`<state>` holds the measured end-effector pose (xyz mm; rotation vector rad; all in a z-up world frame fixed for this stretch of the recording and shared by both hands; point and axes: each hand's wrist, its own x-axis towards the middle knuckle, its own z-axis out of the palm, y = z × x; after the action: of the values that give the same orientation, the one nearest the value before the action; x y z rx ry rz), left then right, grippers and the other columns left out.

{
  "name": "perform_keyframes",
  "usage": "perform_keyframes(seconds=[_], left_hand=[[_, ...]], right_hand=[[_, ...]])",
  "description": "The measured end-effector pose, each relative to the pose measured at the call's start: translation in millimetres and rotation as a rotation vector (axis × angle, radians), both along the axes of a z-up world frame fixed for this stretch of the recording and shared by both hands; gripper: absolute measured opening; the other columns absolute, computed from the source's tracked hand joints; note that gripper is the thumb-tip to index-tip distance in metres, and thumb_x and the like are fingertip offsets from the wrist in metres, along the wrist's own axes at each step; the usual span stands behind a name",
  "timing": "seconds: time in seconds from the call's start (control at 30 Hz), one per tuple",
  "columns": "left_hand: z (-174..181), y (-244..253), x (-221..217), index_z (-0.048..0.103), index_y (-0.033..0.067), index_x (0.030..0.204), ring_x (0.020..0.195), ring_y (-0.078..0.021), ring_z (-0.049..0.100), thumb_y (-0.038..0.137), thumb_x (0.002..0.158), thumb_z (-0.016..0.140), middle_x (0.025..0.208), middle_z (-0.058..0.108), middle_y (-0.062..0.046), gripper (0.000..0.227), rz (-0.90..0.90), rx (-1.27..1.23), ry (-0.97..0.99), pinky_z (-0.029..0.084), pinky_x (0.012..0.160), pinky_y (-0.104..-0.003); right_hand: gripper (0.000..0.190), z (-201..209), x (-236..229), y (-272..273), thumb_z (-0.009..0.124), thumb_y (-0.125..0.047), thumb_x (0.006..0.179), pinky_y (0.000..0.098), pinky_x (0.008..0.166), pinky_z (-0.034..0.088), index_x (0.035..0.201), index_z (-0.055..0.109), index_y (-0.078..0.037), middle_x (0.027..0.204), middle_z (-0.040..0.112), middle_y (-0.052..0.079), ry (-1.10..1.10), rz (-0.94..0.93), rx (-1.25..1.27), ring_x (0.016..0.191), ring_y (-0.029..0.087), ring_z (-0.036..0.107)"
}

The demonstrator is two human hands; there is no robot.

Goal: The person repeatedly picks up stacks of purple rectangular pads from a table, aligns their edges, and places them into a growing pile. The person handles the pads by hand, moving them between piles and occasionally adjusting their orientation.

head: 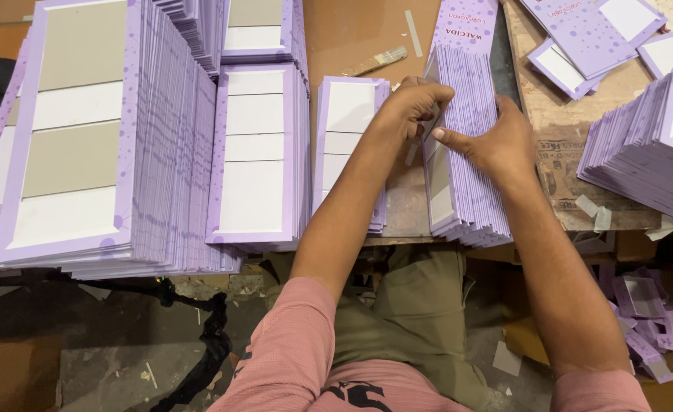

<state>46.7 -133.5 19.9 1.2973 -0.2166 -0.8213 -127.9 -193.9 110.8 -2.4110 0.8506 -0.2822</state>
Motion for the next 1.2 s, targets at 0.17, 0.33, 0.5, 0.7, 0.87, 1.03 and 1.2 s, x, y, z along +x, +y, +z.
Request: perform_keyframes(seconds=[0.17,0.33,0.5,0.7,0.87,1.03,1.2], left_hand=[[16.3,-2.8,-16.1,0.035,-0.0094,0.115,0.074,-0.0262,0.072,0.004,0.063,0.072,0.087,0.065,-0.022,0.065,0.22,0.052,-0.124,0.063,0.063,-0.04],[15.5,-0.4,-22.1,0.034,-0.0154,0.125,0.094,-0.0392,0.074,0.011,0.068,0.07,0.104,0.068,-0.035,0.072,0.32,0.34,-0.39,0.061,0.08,-0.039],[2.1,19.1,-46.3,0.046,-0.0107,0.124,0.105,-0.0408,0.069,0.016,0.071,0.073,0.112,0.066,-0.031,0.066,0.342,0.294,-0.616,0.056,0.09,-0.043],[11.3,68.4,-159.5,0.05,-0.006,0.134,0.113,-0.0486,0.059,0.012,0.083,0.06,0.119,0.061,-0.032,0.055,0.297,0.204,-0.731,0.047,0.098,-0.054],[36.3,96.9,-232.8,0.038,-0.0109,0.144,0.12,-0.0504,0.054,0.009,0.083,0.06,0.133,0.053,-0.034,0.067,0.273,0.255,-0.811,0.043,0.105,-0.056],[34.9,103.1,-278.6,0.019,-0.017,0.152,0.141,-0.0538,0.035,0.0,0.078,0.057,0.151,0.033,-0.041,0.085,0.233,0.167,-0.811,0.027,0.12,-0.055],[28.3,100.6,-280.6,0.012,-0.0173,0.155,0.153,-0.0523,0.021,-0.006,0.081,0.05,0.159,0.022,-0.042,0.084,0.134,0.179,-0.757,0.017,0.126,-0.056]], right_hand=[[0.109,1.5,-0.8,2.9,0.096,-0.056,0.054,0.0417,0.087,0.057,0.137,0.054,0.001,0.111,0.073,0.018,-0.014,0.0,0.011,0.101,0.027,0.073],[0.103,4.4,-1.1,1.1,0.1,-0.05,0.057,0.0416,0.088,0.055,0.134,0.057,0.002,0.112,0.073,0.018,-0.029,0.032,-0.045,0.1,0.027,0.072],[0.087,-0.6,-2.4,-2.0,0.097,-0.033,0.062,0.0374,0.089,0.057,0.132,0.059,0.002,0.113,0.074,0.017,-0.078,0.017,0.043,0.099,0.025,0.074],[0.084,-7.2,-0.3,-7.6,0.099,-0.03,0.061,0.0377,0.087,0.056,0.129,0.062,0.003,0.112,0.073,0.018,-0.122,0.035,-0.018,0.099,0.026,0.072],[0.08,-5.6,-2.7,-9.9,0.095,-0.029,0.063,0.0373,0.088,0.057,0.13,0.062,0.002,0.113,0.074,0.017,-0.114,0.034,0.051,0.098,0.026,0.074],[0.084,-6.4,-2.4,-12.7,0.099,-0.034,0.065,0.0389,0.086,0.055,0.13,0.061,0.004,0.114,0.073,0.021,-0.077,0.011,-0.042,0.097,0.028,0.072],[0.084,-9.4,-2.6,-14.7,0.094,-0.029,0.064,0.0385,0.084,0.057,0.133,0.059,0.004,0.114,0.073,0.02,-0.093,-0.006,0.007,0.097,0.027,0.073]])
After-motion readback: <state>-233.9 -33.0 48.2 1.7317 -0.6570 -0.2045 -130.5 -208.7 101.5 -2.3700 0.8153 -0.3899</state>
